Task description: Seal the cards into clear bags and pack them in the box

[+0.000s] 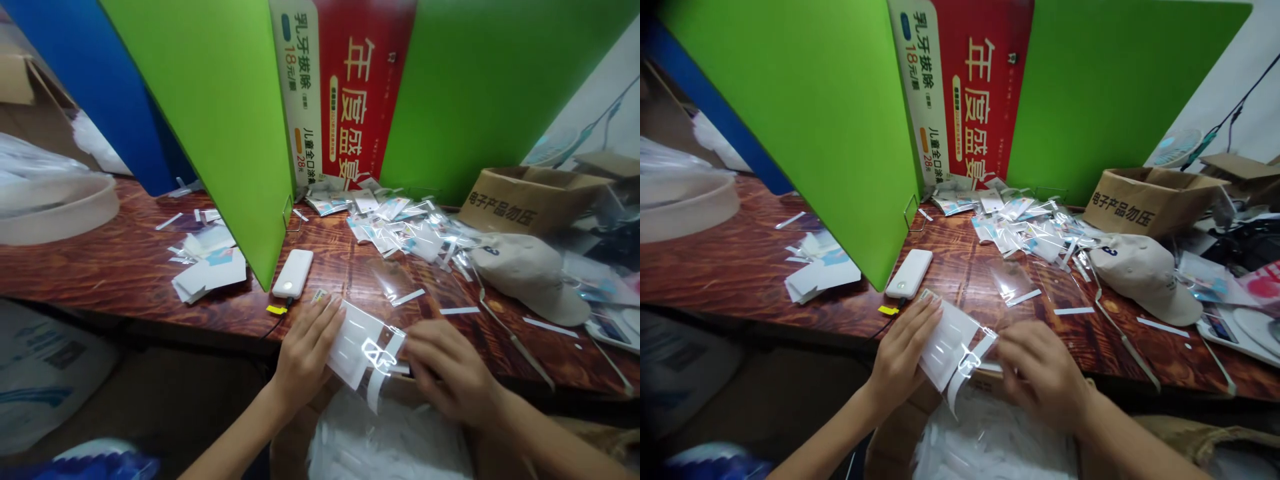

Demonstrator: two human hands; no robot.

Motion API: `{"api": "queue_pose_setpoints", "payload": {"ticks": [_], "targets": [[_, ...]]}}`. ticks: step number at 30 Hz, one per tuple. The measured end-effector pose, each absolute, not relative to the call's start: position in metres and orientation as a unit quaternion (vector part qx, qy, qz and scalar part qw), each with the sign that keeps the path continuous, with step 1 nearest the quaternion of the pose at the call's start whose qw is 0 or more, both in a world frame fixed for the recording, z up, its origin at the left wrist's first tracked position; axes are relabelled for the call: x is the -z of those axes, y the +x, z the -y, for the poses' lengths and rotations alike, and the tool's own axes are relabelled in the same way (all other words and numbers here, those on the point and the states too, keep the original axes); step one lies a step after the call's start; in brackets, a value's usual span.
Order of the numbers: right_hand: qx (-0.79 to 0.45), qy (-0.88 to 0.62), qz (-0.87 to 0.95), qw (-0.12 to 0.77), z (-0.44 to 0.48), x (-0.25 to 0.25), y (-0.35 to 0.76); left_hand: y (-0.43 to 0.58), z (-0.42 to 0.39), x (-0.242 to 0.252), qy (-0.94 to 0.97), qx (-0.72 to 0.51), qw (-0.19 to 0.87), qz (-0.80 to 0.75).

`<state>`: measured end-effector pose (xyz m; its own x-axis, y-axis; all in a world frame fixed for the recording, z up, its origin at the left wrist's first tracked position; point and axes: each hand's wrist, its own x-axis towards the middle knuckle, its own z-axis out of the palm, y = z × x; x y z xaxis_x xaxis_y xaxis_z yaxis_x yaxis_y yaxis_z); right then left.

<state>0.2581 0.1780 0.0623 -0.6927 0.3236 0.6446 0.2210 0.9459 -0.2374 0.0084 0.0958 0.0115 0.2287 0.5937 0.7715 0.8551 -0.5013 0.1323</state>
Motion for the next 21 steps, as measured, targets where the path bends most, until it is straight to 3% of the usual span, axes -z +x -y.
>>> {"api": "queue_pose_setpoints", "payload": {"ticks": [3,8,12,15,18,21], "targets": [[0.005,-0.046,0.944,0.325,-0.138,-0.074,0.263,0.015,-0.091,-0.023,-0.770,0.390,0.174,0.474],[0.053,-0.051,0.970,0.233,-0.131,-0.075,0.255,0.031,-0.078,-0.040,-0.766,0.351,0.184,0.506],[0.051,-0.053,0.972,0.222,-0.135,-0.068,0.247,0.050,-0.065,-0.044,-0.773,0.339,0.181,0.504],[0.010,-0.067,0.954,0.291,-0.133,-0.070,0.247,0.063,-0.058,-0.044,-0.770,0.400,0.026,0.496],[-0.030,-0.101,0.921,0.375,-0.127,-0.078,0.252,0.071,-0.050,-0.047,-0.723,0.445,-0.207,0.486],[-0.064,-0.128,0.926,0.349,-0.118,-0.088,0.254,0.074,-0.040,-0.053,-0.623,0.495,-0.397,0.458]]}}
